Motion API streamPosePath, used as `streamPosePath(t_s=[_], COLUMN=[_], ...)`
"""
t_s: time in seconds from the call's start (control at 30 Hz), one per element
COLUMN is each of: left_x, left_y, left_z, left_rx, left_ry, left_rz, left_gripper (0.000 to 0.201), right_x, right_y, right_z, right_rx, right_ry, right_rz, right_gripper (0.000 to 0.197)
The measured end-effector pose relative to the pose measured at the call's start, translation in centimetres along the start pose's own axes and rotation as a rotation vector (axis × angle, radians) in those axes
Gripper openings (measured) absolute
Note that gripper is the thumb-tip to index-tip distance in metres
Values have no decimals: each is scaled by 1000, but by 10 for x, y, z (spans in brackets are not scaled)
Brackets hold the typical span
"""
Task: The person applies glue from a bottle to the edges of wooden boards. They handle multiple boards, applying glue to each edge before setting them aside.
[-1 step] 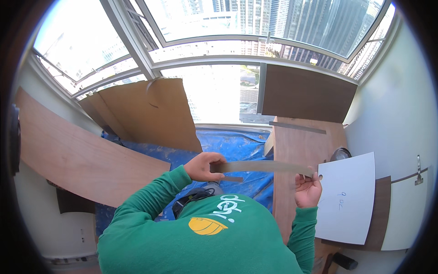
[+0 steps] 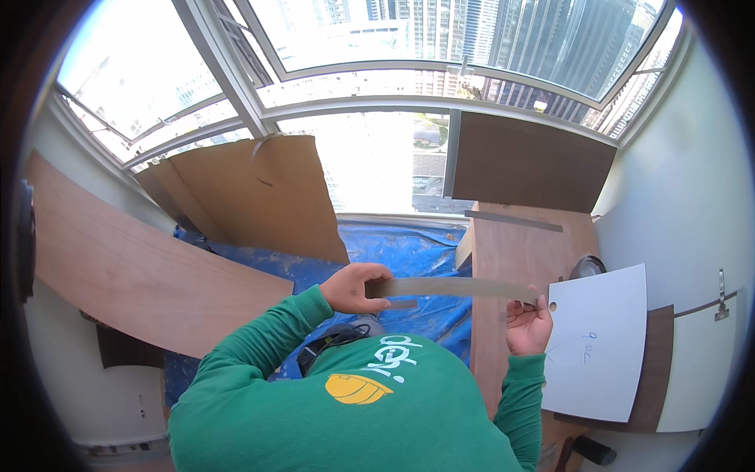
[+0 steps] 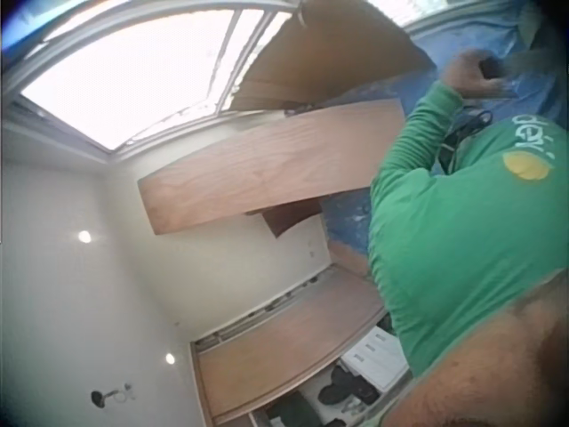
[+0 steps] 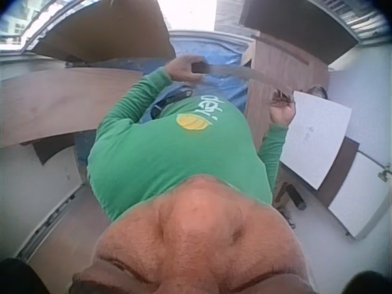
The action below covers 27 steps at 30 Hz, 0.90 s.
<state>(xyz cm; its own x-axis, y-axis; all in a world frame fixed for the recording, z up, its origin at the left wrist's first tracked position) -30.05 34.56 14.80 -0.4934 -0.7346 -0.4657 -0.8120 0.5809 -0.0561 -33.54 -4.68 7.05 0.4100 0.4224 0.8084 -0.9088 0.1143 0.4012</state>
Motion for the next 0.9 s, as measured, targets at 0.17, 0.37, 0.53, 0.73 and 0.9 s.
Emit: streamPosePath(t_s=[0.17,0.37,0.53,0.73,0.9], left_x=[-36,-116,-176,-248,-309], left_y=[-16,-36,-46,-57,-56], left_z=[20,65,133,197,265], left_rx=[-17,-129,-111,-192,-270], left_ry=[67,257,60,39,83], left_rz=[-35,-156,-318,-501,-642], left_gripper=[39,33,37,37,33], right_x=[38,23,-44,-191,-246], right_y=[-35,-61,-67,-71,-59], right_z=[-48,-116,-171,-203,-213], right_rx=[127,266,349,451,460], right_ry=[137,623,974,1686,1692], right_rz=[9,-184,-391,-314,-372], right_gripper=[49,49,41,47,50])
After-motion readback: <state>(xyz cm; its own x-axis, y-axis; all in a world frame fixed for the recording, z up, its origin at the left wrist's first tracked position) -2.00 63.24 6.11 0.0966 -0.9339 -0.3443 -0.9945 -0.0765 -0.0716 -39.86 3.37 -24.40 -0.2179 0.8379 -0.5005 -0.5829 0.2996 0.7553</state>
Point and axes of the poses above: each hand's wrist, its own y-axis away from the middle knuckle, its own x-axis out of the palm, z = x × y, the point moved 5 cm from there along -y, towards the middle knuckle, and after that the axes turned 2 degrees about x, right-handed, at the moved point
